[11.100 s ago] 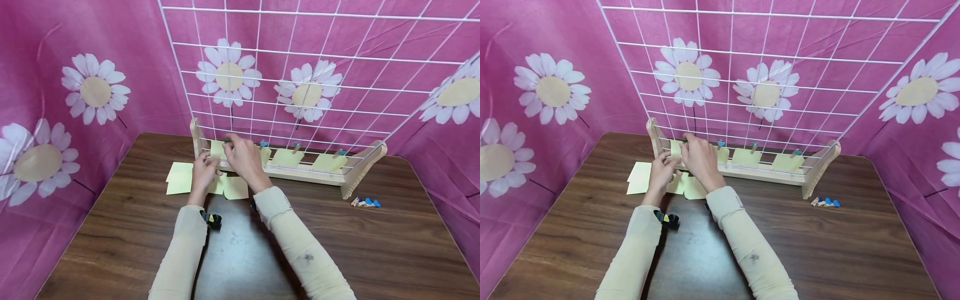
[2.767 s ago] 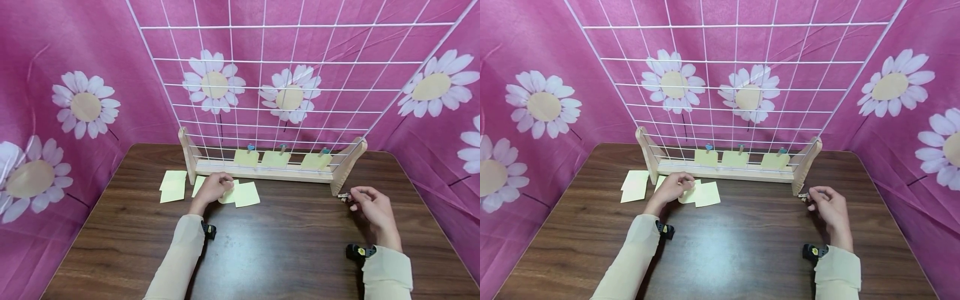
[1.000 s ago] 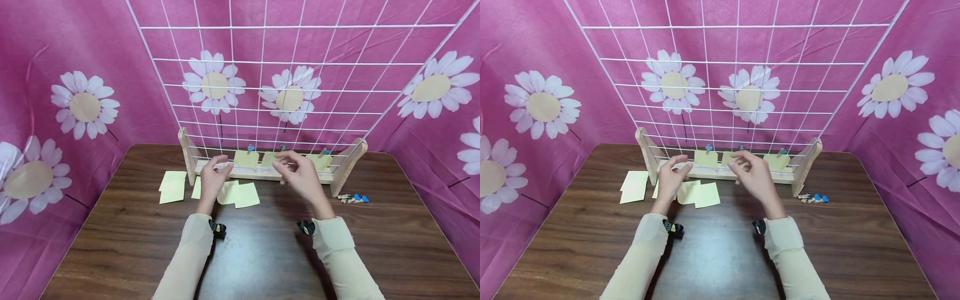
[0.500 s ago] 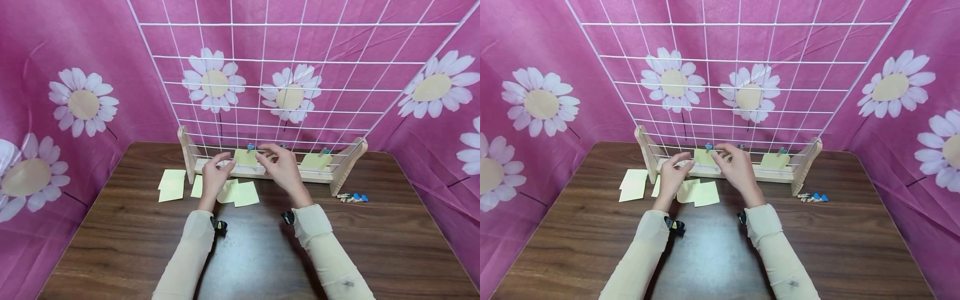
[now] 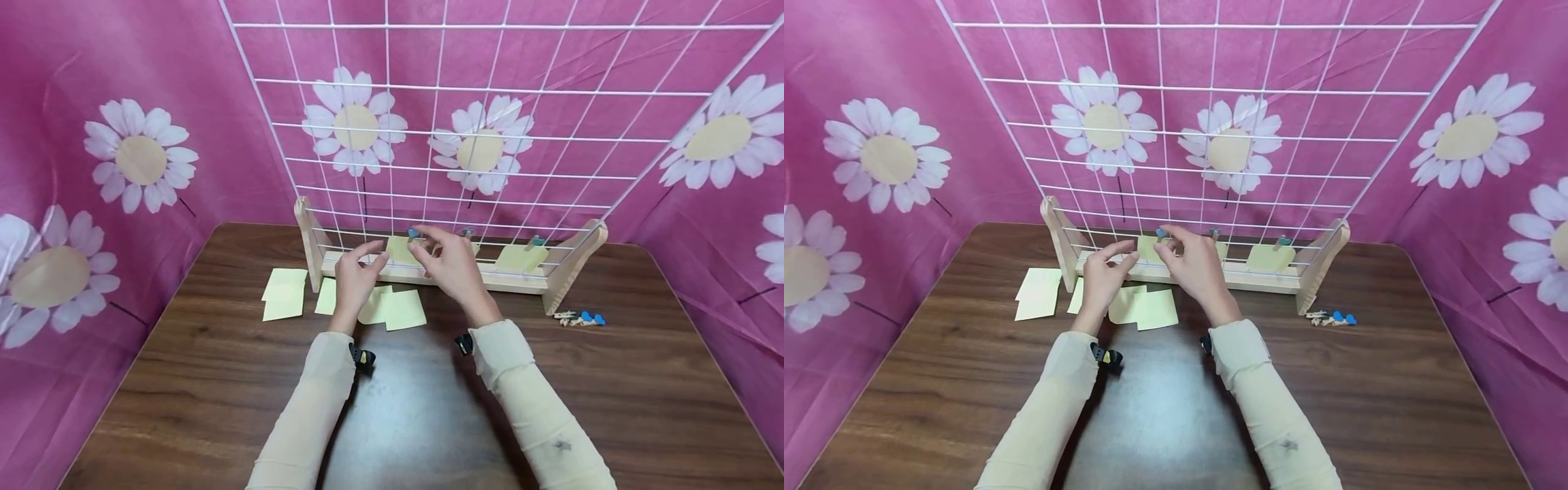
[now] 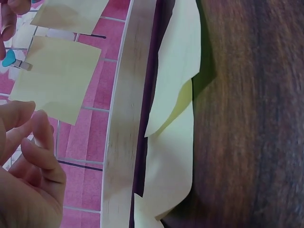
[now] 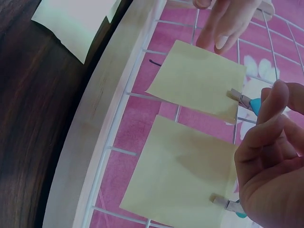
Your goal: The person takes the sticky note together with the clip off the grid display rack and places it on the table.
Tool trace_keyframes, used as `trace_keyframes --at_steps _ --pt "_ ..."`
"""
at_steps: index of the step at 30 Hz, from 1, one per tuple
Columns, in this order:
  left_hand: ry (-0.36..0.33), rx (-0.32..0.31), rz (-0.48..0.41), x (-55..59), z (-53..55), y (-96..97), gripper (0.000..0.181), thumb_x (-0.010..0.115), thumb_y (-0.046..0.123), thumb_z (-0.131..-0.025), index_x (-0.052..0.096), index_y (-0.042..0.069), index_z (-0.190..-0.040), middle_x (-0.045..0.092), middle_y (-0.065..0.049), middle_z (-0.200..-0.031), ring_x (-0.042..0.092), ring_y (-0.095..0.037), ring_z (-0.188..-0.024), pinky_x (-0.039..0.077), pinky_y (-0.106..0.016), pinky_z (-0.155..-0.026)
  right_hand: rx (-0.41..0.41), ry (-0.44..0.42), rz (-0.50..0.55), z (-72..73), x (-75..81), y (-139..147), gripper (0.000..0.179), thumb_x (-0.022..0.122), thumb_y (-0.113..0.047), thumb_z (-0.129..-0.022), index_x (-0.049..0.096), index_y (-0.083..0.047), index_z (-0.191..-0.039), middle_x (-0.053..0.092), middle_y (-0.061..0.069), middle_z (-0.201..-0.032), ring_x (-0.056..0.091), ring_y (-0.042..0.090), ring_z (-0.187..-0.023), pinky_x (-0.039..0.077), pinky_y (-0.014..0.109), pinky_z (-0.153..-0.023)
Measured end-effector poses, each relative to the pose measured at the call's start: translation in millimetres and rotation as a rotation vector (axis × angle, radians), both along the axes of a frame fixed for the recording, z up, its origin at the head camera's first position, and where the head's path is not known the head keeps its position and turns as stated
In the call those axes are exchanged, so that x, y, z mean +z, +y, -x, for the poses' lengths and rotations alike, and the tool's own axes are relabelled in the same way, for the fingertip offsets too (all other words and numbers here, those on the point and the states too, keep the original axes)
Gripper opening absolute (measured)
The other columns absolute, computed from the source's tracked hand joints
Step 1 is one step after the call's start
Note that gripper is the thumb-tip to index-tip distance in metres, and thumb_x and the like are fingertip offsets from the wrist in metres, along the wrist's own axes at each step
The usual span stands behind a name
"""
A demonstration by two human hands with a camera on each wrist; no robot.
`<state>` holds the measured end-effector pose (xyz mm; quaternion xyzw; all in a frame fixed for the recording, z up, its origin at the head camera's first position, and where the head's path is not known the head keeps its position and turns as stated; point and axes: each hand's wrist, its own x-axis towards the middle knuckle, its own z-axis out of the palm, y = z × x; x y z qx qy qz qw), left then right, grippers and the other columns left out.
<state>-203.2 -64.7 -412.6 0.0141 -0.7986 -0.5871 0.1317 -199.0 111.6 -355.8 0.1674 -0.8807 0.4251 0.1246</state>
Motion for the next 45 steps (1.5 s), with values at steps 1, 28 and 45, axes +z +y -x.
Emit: trace_keyframes --at_steps 1,28,45 --pt "-0.003 0.0 0.003 0.3 0.4 -0.2 0.028 0.069 0.025 -0.083 0.07 0.017 -0.11 0.07 -0.005 -0.106 0.065 -0.038 -0.06 0.044 -0.022 -0.042 0.002 -0.003 -0.008 0.4 0.8 -1 0.037 0.064 -0.028 -0.088 0.062 -0.014 -0.122 0.068 0.002 -0.076 0.059 0.009 -0.049 0.048 0.025 -0.046" --pt "-0.04 -0.052 0.056 2.3 5.7 4.1 0.017 0.068 0.024 -0.084 0.071 0.014 -0.098 0.07 -0.003 -0.094 0.066 -0.026 -0.058 0.047 -0.023 -0.047 -0.148 0.138 -0.36 3.6 7.1 -10 0.014 0.06 -0.025 -0.091 0.062 -0.018 -0.103 0.069 0.0 -0.078 0.058 0.016 -0.057 0.041 0.032 -0.047" --pt "-0.028 -0.031 0.078 2.5 5.8 5.8 0.013 0.067 0.02 -0.085 0.072 0.012 -0.094 0.071 -0.005 -0.091 0.057 -0.007 -0.05 0.048 -0.024 -0.047 -0.202 0.265 -0.255 4.8 -15.2 -10 0.012 0.063 -0.028 -0.089 0.062 -0.018 -0.096 0.069 -0.001 -0.078 0.062 0.019 -0.062 0.044 0.038 -0.053"
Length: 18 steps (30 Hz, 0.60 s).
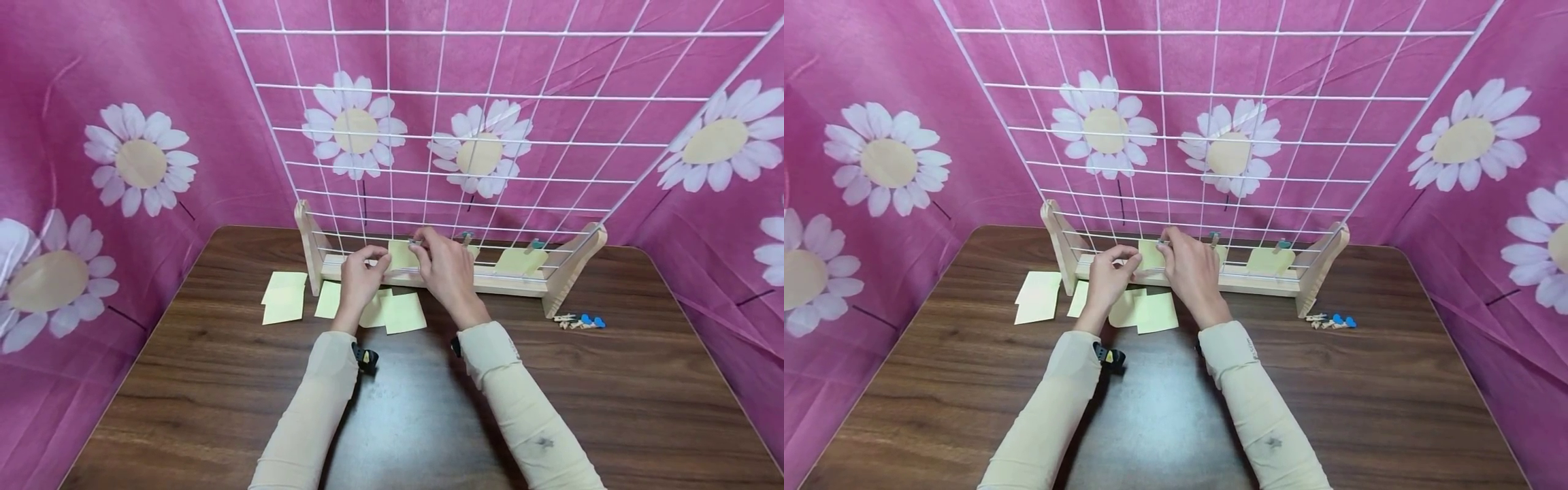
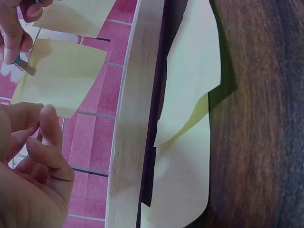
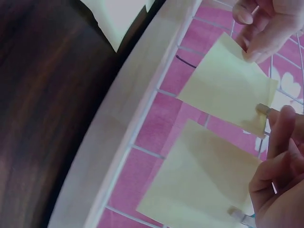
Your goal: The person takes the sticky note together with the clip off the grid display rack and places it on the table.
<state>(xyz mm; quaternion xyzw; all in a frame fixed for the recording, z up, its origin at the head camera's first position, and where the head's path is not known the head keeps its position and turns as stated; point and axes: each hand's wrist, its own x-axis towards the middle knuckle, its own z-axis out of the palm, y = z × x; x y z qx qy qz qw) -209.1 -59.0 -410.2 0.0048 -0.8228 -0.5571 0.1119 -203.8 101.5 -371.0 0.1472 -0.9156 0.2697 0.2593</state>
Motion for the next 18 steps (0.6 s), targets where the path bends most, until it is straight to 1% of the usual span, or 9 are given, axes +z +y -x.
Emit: trace_keyframes --at_steps 6,10,13,16,18 --pt "-0.001 -0.003 0.001 -0.1 -1.9 -0.4 0.012 0.066 0.02 -0.086 0.071 0.013 -0.093 0.071 -0.005 -0.091 0.058 -0.008 -0.05 0.048 -0.024 -0.047 -0.005 0.01 0.095 1.2 -6.8 -1 0.011 0.063 -0.026 -0.089 0.062 -0.016 -0.095 0.07 0.0 -0.078 0.061 0.017 -0.062 0.045 0.037 -0.053" --pt "0.002 -0.008 0.013 -1.3 -3.4 -1.8 0.011 0.066 0.021 -0.086 0.071 0.013 -0.092 0.071 -0.005 -0.09 0.057 -0.007 -0.05 0.046 -0.023 -0.047 -0.009 0.035 0.138 1.5 -11.3 -2 0.01 0.063 -0.024 -0.089 0.063 -0.016 -0.095 0.068 0.0 -0.075 0.058 0.016 -0.059 0.043 0.035 -0.052" --pt "-0.006 -0.021 0.003 -1.6 -5.4 -3.0 0.011 0.065 0.021 -0.087 0.07 0.013 -0.092 0.07 -0.005 -0.089 0.058 -0.008 -0.049 0.046 -0.024 -0.046 -0.018 0.055 0.167 1.1 -14.7 -3 0.009 0.063 -0.023 -0.089 0.063 -0.015 -0.095 0.066 0.0 -0.074 0.057 0.015 -0.058 0.043 0.035 -0.052" --pt "-0.02 -0.041 -0.016 -2.2 -7.6 -4.6 0.011 0.065 0.021 -0.087 0.07 0.014 -0.093 0.069 -0.005 -0.089 0.061 -0.014 -0.051 0.045 -0.024 -0.046 -0.02 0.07 0.191 0.8 -16.4 -4 0.009 0.063 -0.022 -0.09 0.063 -0.015 -0.094 0.067 0.0 -0.074 0.057 0.015 -0.058 0.043 0.035 -0.053" --pt "-0.036 -0.053 -0.029 -3.2 -9.1 -6.0 0.012 0.064 0.021 -0.088 0.069 0.013 -0.095 0.069 -0.005 -0.091 0.064 -0.021 -0.054 0.046 -0.025 -0.046 -0.017 0.081 0.199 0.3 -16.2 -4 0.01 0.062 -0.022 -0.09 0.063 -0.014 -0.095 0.067 0.001 -0.075 0.057 0.015 -0.058 0.043 0.034 -0.053"
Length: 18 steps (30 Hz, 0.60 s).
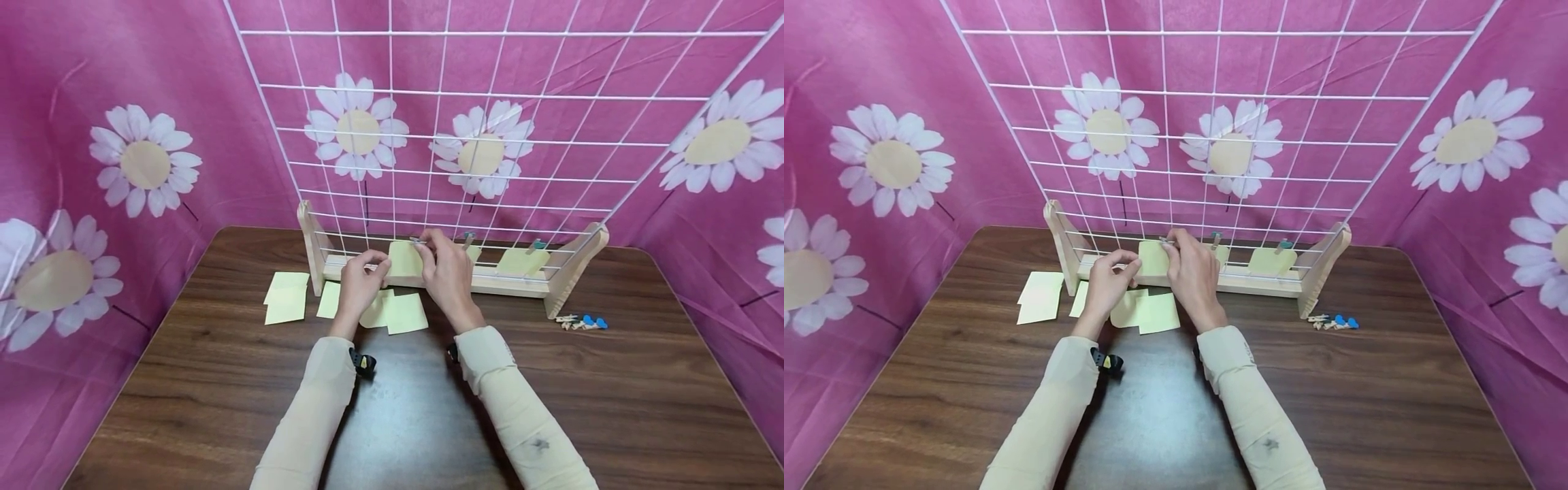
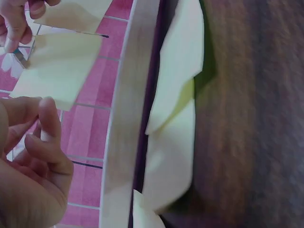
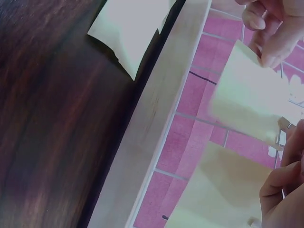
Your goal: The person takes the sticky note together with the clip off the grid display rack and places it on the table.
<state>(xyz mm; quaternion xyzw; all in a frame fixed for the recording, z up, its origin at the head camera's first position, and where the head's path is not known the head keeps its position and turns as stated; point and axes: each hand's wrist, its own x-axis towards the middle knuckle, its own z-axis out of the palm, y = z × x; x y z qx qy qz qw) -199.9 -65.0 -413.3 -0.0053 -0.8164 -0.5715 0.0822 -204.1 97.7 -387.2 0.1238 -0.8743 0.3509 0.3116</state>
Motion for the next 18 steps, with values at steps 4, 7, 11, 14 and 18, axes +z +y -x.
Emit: trace_keyframes --at_steps 4,7,11,14,18 --pt "-0.02 -0.014 -0.021 -3.2 -1.8 -2.5 0.013 0.063 0.021 -0.088 0.068 0.012 -0.096 0.069 -0.008 -0.097 0.066 -0.034 -0.062 0.046 -0.024 -0.048 0.015 0.025 0.027 -1.2 2.5 3 0.011 0.062 -0.021 -0.09 0.062 -0.011 -0.096 0.069 0.003 -0.078 0.06 0.016 -0.06 0.044 0.035 -0.053" --pt "-0.019 -0.02 -0.029 -4.7 -1.8 -4.0 0.013 0.063 0.02 -0.088 0.068 0.011 -0.096 0.069 -0.009 -0.097 0.066 -0.037 -0.063 0.047 -0.024 -0.05 0.015 0.03 0.043 -1.5 3.4 8 0.011 0.062 -0.019 -0.089 0.062 -0.01 -0.095 0.069 0.003 -0.079 0.062 0.016 -0.062 0.045 0.035 -0.054" --pt "-0.011 -0.026 -0.059 -4.2 -1.7 -5.2 0.013 0.063 0.018 -0.088 0.068 0.01 -0.096 0.069 -0.011 -0.095 0.065 -0.039 -0.063 0.048 -0.024 -0.051 0.032 0.01 0.056 -3.6 1.9 13 0.008 0.062 -0.017 -0.089 0.061 -0.011 -0.095 0.069 0.003 -0.079 0.063 0.015 -0.063 0.046 0.033 -0.056" --pt "-0.016 -0.032 -0.074 -4.2 -2.6 -5.7 0.013 0.063 0.019 -0.088 0.068 0.009 -0.096 0.068 -0.011 -0.093 0.065 -0.039 -0.063 0.048 -0.024 -0.052 0.055 -0.009 0.076 -6.9 -0.2 16 0.008 0.063 -0.016 -0.089 0.061 -0.011 -0.094 0.069 0.004 -0.08 0.064 0.016 -0.065 0.047 0.032 -0.057" --pt "-0.043 -0.042 -0.077 -5.8 -5.2 -6.6 0.013 0.064 0.02 -0.088 0.069 0.011 -0.096 0.068 -0.008 -0.091 0.065 -0.039 -0.064 0.047 -0.024 -0.053 0.059 -0.022 0.099 -11.5 -3.3 20 0.009 0.065 -0.015 -0.088 0.061 -0.01 -0.094 0.068 0.005 -0.081 0.064 0.017 -0.071 0.048 0.031 -0.058"
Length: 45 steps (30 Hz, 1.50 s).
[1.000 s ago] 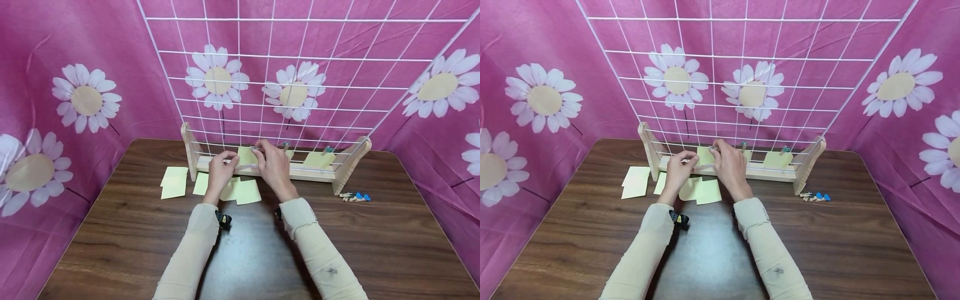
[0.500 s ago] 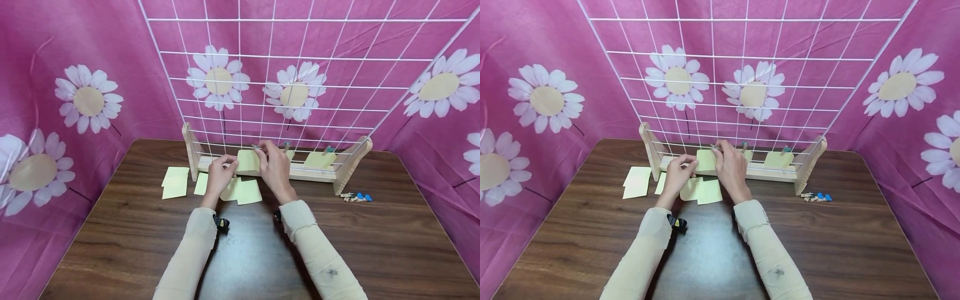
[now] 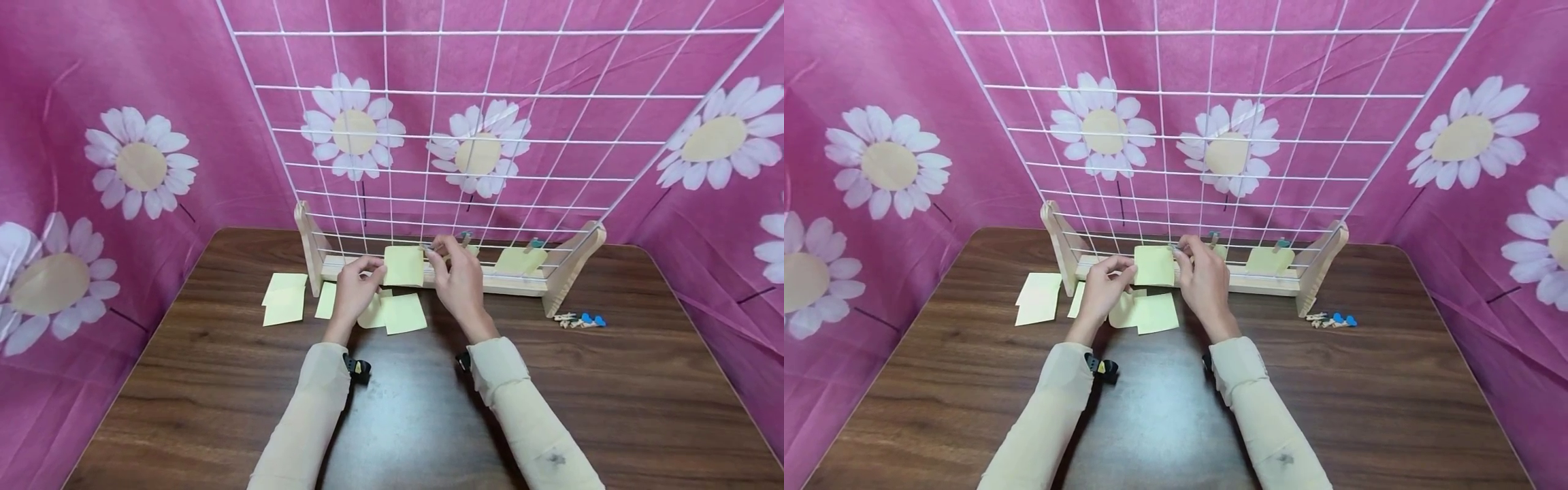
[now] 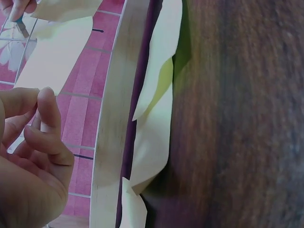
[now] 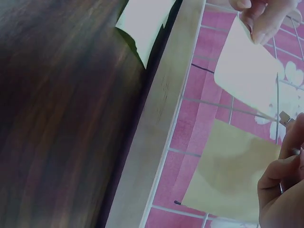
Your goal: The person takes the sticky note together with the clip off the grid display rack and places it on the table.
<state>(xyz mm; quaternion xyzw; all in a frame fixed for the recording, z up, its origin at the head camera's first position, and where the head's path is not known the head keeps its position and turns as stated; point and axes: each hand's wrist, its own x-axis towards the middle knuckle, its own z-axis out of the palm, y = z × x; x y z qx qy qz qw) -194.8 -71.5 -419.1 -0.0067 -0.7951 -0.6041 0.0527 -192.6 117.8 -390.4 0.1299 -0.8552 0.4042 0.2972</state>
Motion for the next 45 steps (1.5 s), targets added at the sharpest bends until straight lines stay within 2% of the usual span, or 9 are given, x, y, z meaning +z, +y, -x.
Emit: trace_keyframes --at_steps 6,12,20,27,29,35,39,45 --pt "-0.016 -0.013 -0.029 -2.1 -2.4 -0.7 0.013 0.064 0.018 -0.087 0.069 0.01 -0.096 0.068 -0.009 -0.089 0.064 -0.043 -0.067 0.045 -0.023 -0.051 0.003 -0.011 0.031 -5.6 0.6 8 0.01 0.064 -0.013 -0.088 0.062 -0.009 -0.097 0.067 0.005 -0.082 0.064 0.017 -0.074 0.048 0.029 -0.056" --pt "-0.02 -0.03 -0.039 -1.3 -3.6 -0.6 0.012 0.064 0.017 -0.087 0.068 0.009 -0.095 0.067 -0.009 -0.088 0.064 -0.042 -0.067 0.045 -0.022 -0.05 -0.002 -0.015 0.033 -10.1 1.8 18 0.012 0.064 -0.012 -0.087 0.061 -0.007 -0.097 0.065 0.005 -0.077 0.058 0.013 -0.059 0.044 0.021 -0.052" --pt "-0.024 -0.037 -0.05 0.1 -6.0 -1.0 0.011 0.065 0.018 -0.087 0.069 0.01 -0.093 0.067 -0.008 -0.087 0.064 -0.023 -0.057 0.047 -0.023 -0.053 -0.006 -0.025 0.06 -16.1 5.5 33 0.015 0.064 -0.012 -0.088 0.06 -0.005 -0.1 0.063 0.005 -0.076 0.054 0.008 -0.048 0.042 0.015 -0.043" --pt "-0.021 -0.05 -0.044 1.6 -8.4 1.1 0.011 0.065 0.018 -0.087 0.069 0.01 -0.093 0.065 -0.007 -0.085 0.061 -0.018 -0.053 0.047 -0.024 -0.052 0.022 -0.047 0.169 -20.8 5.9 44 0.013 0.063 -0.011 -0.089 0.06 -0.003 -0.099 0.06 0.008 -0.077 0.05 0.0 -0.042 0.042 0.018 -0.036" --pt "-0.017 -0.055 -0.04 1.6 -8.9 1.5 0.011 0.065 0.018 -0.087 0.069 0.01 -0.093 0.065 -0.007 -0.084 0.059 -0.017 -0.052 0.047 -0.025 -0.051 0.007 -0.054 0.187 -21.8 5.7 47 0.015 0.064 -0.012 -0.088 0.06 -0.003 -0.099 0.06 0.008 -0.076 0.051 -0.001 -0.042 0.042 0.017 -0.037" --pt "-0.024 -0.08 -0.047 0.4 -11.7 2.6 0.01 0.064 0.017 -0.088 0.068 0.009 -0.094 0.063 -0.006 -0.081 0.056 -0.016 -0.05 0.047 -0.026 -0.051 0.009 -0.091 0.253 -26.3 7.4 54 0.018 0.065 -0.009 -0.087 0.059 0.002 -0.1 0.062 0.011 -0.075 0.05 0.007 -0.036 0.039 0.017 -0.034" --pt "-0.035 -0.089 -0.035 -1.4 -13.1 3.6 0.011 0.064 0.017 -0.087 0.069 0.009 -0.094 0.063 -0.005 -0.081 0.055 -0.013 -0.05 0.046 -0.025 -0.052 0.005 -0.125 0.272 -36.6 18.9 54 0.017 0.063 -0.004 -0.087 0.057 0.006 -0.099 0.063 0.017 -0.076 0.049 0.006 -0.033 0.04 0.019 -0.033" --pt "-0.016 -0.105 -0.013 -1.5 -13.6 4.8 0.012 0.064 0.017 -0.087 0.069 0.009 -0.094 0.064 -0.005 -0.079 0.054 -0.012 -0.047 0.044 -0.024 -0.048 -0.01 -0.162 0.275 -47.5 34.3 56 0.016 0.061 -0.001 -0.087 0.055 0.008 -0.099 0.062 0.02 -0.077 0.052 0.015 -0.033 0.041 0.02 -0.034"
